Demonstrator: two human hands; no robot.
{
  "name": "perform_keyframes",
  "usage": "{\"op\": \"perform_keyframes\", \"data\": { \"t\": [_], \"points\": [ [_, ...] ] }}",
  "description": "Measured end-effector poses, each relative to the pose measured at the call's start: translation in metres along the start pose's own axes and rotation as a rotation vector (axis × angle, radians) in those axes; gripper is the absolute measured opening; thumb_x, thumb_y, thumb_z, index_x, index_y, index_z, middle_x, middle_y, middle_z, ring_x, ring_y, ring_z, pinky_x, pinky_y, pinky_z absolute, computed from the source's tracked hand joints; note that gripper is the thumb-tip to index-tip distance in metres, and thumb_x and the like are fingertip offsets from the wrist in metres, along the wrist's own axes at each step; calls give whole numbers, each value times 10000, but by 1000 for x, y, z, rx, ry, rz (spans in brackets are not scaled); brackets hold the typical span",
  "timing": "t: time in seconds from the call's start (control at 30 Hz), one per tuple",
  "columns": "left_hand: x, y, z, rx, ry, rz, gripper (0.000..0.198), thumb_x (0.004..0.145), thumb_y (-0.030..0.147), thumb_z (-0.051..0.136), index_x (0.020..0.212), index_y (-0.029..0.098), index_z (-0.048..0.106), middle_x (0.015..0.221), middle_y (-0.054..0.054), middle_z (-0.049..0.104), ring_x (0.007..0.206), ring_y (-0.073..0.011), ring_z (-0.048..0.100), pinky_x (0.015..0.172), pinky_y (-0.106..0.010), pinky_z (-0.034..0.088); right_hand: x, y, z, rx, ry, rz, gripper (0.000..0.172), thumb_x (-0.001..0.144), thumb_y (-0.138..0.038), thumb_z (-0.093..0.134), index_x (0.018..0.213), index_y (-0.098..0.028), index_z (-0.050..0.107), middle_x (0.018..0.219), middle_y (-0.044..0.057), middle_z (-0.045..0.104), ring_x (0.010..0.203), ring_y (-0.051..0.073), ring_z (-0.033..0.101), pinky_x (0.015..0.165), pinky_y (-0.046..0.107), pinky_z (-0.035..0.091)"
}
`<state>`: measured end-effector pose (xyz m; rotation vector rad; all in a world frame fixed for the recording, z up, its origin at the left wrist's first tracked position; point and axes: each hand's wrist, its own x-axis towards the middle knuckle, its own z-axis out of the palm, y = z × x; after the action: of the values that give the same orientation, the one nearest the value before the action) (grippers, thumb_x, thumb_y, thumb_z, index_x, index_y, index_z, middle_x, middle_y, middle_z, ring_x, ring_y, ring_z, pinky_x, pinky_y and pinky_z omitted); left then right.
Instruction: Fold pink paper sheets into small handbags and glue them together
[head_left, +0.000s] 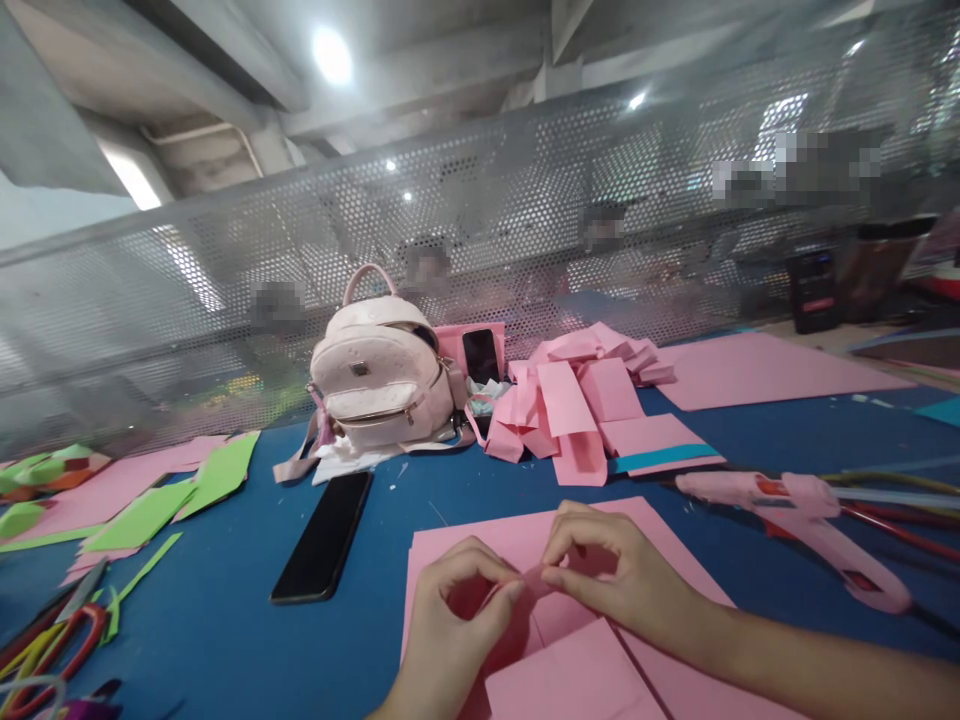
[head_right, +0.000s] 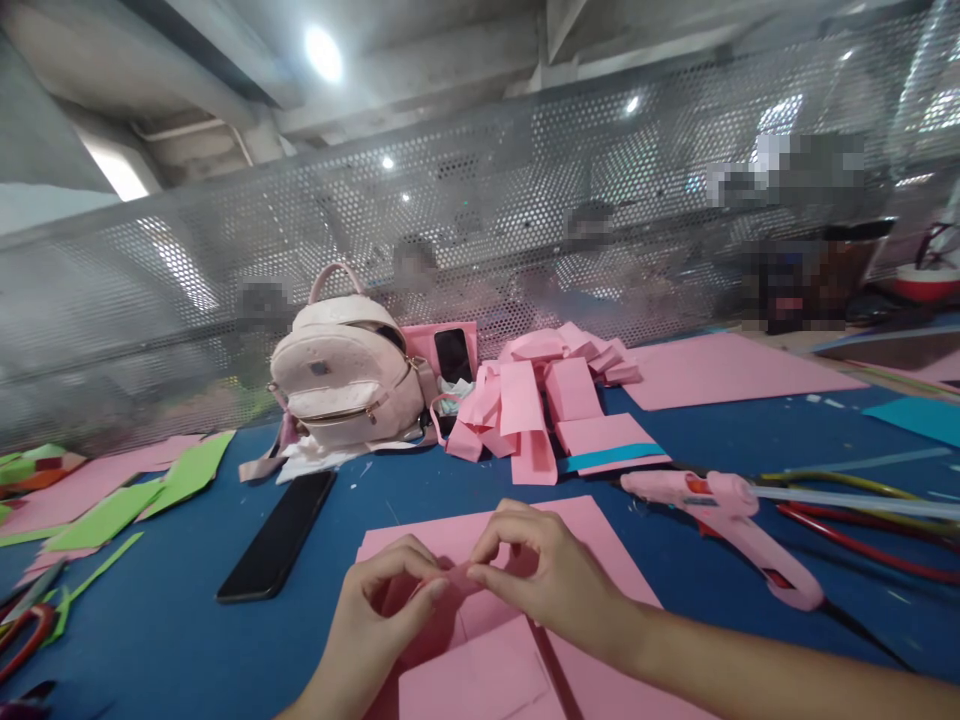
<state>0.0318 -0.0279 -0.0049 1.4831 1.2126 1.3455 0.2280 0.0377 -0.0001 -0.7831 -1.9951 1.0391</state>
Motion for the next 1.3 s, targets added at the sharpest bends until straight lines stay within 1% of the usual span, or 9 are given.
{"op": "perform_keyframes", "data": {
  "t": [0.17,0.33,0.5,0.63,0.8,0.97,1.13,1.3],
  "points": [
    [1,2,-2,13,11,11,139,821,248,705,700,180,722,725,-34,668,748,-185,631,730,-280,479,1,-1,-1,2,17,15,161,841,-293,712,714,-203,673,759,9,602,725,156,552,643,278,406],
    [3,1,-2,8,11,15,137,816,245,713,696,181,731,723,-34,663,738,-180,628,715,-276,479,1,-2,0,25,6,14,161,838,-281,709,704,-201,666,735,0,584,693,145,543,628,273,402],
    [2,-2,-2,13,32,10,141,826,250,704,703,184,718,729,-29,661,761,-186,635,756,-291,485,0,-2,-1,29,15,33,166,835,-289,709,704,-199,661,735,1,576,695,148,535,629,277,393],
    [1,-3,-4,34,38,19,155,835,257,699,697,187,707,727,-23,657,741,-176,624,774,-299,487,1,-3,-1,42,25,45,179,832,-297,708,691,-198,657,727,2,574,692,151,529,629,281,390],
    [1,-3,-6,55,17,10,161,843,278,701,710,187,709,757,-30,667,774,-181,630,759,-286,478,1,-3,-1,42,27,52,190,829,-303,713,679,-200,655,728,2,578,690,152,529,633,284,387],
    [2,-3,-6,77,51,31,162,848,280,694,713,189,700,727,-14,649,738,-163,608,747,-272,471,1,-2,-2,50,28,67,175,835,-314,716,705,-207,668,730,-2,585,683,148,524,638,284,385],
    [3,-4,-7,53,39,33,168,844,279,698,703,188,700,724,-13,644,730,-158,602,754,-275,472,1,-1,-1,41,42,77,167,830,-306,715,704,-207,672,743,1,596,703,152,530,662,288,395],
    [3,-6,-7,61,67,27,163,841,283,700,707,191,701,721,-14,640,764,-171,612,750,-276,471,1,1,-2,37,38,83,158,832,-308,713,716,-207,677,743,0,600,701,152,533,664,289,400]
  ]
}}
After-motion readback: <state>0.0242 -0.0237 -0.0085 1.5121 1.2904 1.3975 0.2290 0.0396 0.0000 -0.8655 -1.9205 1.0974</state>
